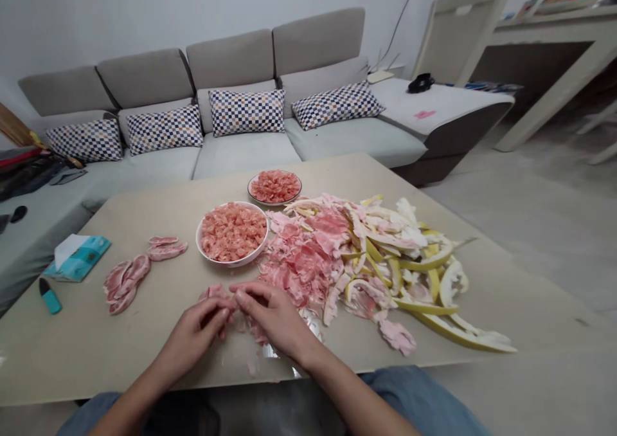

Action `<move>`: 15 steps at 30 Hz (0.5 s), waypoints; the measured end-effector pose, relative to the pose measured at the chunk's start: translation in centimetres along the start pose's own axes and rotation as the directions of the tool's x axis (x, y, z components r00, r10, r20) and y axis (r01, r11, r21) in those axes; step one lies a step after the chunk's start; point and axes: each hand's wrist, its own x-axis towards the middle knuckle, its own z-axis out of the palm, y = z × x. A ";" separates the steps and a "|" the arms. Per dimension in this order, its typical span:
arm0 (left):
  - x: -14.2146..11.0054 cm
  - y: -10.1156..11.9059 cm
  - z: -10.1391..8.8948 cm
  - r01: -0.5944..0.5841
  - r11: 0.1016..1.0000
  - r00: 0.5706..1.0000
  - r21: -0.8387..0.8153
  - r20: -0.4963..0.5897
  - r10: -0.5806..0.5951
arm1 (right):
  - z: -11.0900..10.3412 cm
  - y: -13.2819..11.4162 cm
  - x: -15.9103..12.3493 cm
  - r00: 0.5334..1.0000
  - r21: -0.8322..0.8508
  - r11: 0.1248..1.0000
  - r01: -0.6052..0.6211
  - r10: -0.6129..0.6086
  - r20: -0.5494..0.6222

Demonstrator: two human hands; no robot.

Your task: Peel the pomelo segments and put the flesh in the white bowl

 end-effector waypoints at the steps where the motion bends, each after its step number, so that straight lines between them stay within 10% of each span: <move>1: 0.1 0.2 -0.2 0.051 0.993 0.999 -0.106 0.006 -0.050 | 0.0 0.1 0.0 0.999 -0.056 0.998 0.029 -0.030 -0.017; 6: -0.1 1.3 -0.3 0.228 0.817 0.974 -0.530 0.129 -0.188 | 0.7 0.6 0.2 0.992 -0.212 0.972 0.104 -0.117 -0.047; 15: 0.0 1.2 -0.4 0.258 0.765 0.964 -0.590 0.104 -0.245 | 0.7 -0.1 -0.2 0.998 -0.270 0.961 0.056 -0.050 0.030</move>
